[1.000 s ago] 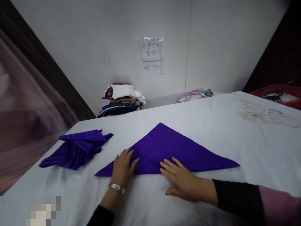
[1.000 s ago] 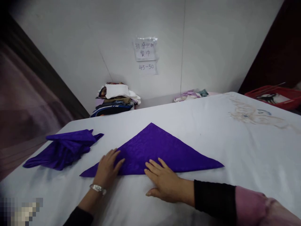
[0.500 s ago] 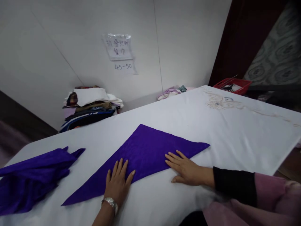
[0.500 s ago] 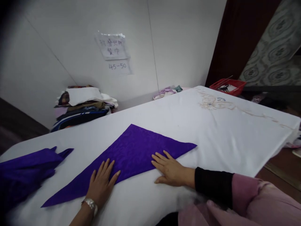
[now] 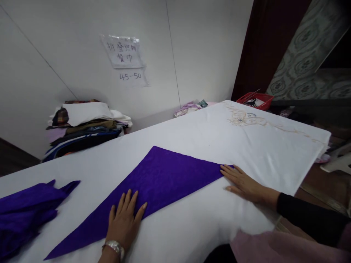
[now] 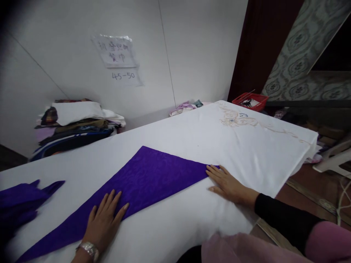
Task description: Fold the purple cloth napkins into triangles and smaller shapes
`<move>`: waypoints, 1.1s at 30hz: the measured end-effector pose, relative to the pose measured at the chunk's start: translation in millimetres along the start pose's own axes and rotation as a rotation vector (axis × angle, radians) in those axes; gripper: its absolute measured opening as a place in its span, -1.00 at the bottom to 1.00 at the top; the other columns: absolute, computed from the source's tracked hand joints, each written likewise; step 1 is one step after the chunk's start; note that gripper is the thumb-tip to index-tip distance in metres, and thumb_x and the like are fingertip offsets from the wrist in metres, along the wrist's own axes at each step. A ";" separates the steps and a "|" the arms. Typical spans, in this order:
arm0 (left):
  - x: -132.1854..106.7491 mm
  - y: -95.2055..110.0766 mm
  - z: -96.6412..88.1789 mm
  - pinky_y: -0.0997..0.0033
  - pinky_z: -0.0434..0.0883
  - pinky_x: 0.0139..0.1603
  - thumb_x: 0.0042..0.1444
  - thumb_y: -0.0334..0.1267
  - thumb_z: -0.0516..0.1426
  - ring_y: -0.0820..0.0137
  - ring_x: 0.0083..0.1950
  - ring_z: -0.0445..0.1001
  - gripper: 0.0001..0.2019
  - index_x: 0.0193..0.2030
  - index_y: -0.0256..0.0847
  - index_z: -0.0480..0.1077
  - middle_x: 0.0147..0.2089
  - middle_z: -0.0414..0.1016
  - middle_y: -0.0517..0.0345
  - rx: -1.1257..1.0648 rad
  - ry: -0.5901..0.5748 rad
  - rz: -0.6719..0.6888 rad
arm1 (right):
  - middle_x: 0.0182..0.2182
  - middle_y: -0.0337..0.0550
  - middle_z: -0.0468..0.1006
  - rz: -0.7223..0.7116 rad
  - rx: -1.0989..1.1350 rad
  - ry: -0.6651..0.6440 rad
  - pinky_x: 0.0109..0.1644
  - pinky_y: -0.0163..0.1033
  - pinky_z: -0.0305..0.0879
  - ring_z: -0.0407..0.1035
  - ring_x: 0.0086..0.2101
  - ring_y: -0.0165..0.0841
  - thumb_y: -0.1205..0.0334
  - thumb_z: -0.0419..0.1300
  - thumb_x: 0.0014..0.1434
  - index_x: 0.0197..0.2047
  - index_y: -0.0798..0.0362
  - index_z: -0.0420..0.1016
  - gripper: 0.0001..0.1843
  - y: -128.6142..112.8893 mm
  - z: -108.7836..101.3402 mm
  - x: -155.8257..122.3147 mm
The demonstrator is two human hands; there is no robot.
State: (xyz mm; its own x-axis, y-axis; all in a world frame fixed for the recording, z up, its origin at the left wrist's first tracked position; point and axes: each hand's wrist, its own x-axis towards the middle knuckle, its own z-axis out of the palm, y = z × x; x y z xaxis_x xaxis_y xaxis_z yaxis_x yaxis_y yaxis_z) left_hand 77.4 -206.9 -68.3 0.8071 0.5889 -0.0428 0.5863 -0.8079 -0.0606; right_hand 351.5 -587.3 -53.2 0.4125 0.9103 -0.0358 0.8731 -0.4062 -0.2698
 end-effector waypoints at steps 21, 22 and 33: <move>-12.7 -61.1 -13.7 -0.06 -0.02 0.24 0.19 -0.11 -0.09 0.19 0.32 0.02 -0.54 0.19 -0.23 0.20 0.30 0.11 -0.06 -0.056 0.199 -0.438 | -0.19 -0.01 0.52 0.303 0.085 0.087 -0.17 -0.13 0.31 0.41 -0.22 -0.15 -0.04 0.03 0.08 -0.11 0.03 0.44 -0.58 30.0 -17.9 36.9; -14.9 -68.1 -13.9 -0.06 0.01 0.23 0.19 -0.11 -0.09 0.19 0.30 0.06 -0.54 0.18 -0.25 0.21 0.29 0.14 -0.07 -0.063 0.179 -0.480 | -0.25 -0.04 0.54 0.320 0.101 0.064 -0.23 -0.15 0.31 0.42 -0.28 -0.18 -0.02 0.04 0.06 -0.18 0.03 0.45 -0.63 28.9 -18.3 38.7; -20.6 -30.4 -14.0 0.01 0.06 0.22 0.18 -0.12 -0.03 0.20 0.23 0.19 -0.58 0.13 -0.23 0.26 0.20 0.29 -0.06 -0.144 0.194 -0.279 | -0.52 -0.02 0.51 0.301 -0.017 0.126 -0.39 -0.13 0.27 0.40 -0.48 -0.20 0.07 0.00 -0.04 -0.54 -0.01 0.37 -0.77 107.8 -44.5 75.6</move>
State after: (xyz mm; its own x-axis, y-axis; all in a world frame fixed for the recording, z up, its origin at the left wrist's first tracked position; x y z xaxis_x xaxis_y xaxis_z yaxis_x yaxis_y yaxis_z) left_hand 44.0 -194.8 -51.6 0.6052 0.7826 0.1459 0.7783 -0.6202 0.0981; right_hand 488.4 -565.8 -42.2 0.6805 0.7327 0.0083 0.7111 -0.6576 -0.2489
